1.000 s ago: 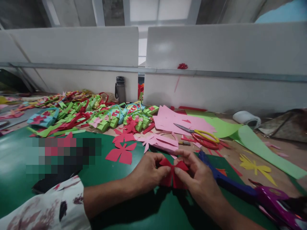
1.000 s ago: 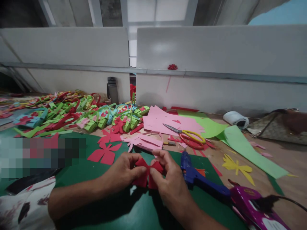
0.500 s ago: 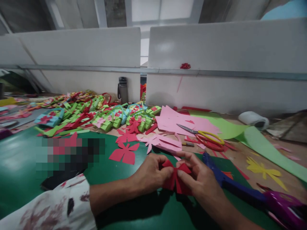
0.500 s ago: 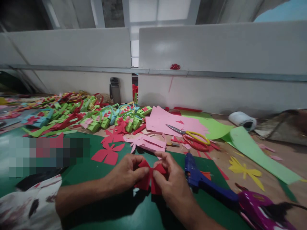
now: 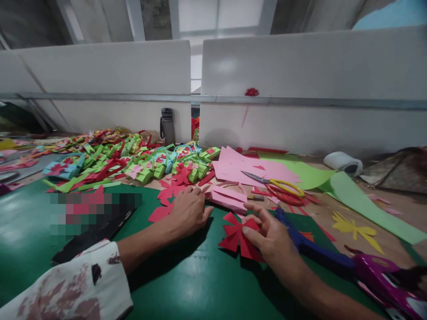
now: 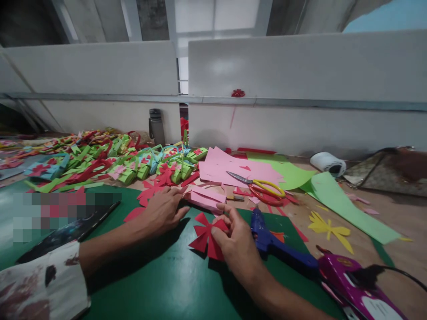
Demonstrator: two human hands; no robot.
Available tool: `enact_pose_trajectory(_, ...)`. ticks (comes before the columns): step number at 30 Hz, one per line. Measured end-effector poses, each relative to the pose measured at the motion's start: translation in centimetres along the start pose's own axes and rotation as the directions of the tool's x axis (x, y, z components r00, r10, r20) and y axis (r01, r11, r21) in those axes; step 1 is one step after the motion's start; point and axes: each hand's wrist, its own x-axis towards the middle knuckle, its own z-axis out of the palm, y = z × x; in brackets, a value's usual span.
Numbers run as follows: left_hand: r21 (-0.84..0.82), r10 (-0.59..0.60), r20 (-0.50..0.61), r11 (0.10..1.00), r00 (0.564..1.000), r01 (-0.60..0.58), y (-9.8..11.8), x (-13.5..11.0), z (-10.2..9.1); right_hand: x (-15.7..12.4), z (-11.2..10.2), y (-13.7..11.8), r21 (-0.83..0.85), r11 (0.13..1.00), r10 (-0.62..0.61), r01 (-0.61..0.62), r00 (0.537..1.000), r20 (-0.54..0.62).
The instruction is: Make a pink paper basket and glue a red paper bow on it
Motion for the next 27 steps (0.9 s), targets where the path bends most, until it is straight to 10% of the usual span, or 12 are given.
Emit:
enact_pose_trajectory(8,0.178,-0.158,-0.207,0.964,0.965,0.196,-2.9,1.7,-2.2,-0.1,0.1,0.2,-0.036,0.999,0.007,-0.005,0.999,0.031)
enact_pose_trajectory(16,-0.022,0.319,-0.006,0.947,0.948,-0.319,0.0,3.8,-2.0,0.1,0.1,0.6,-0.022,0.999,-0.024,0.025,0.999,0.038)
enact_pose_trajectory(27,-0.132,0.435,0.074,0.896,0.897,-0.424,0.1,6.5,0.5,-0.2,0.5,-0.2,-0.026,1.0,-0.009,0.01,0.998,0.056)
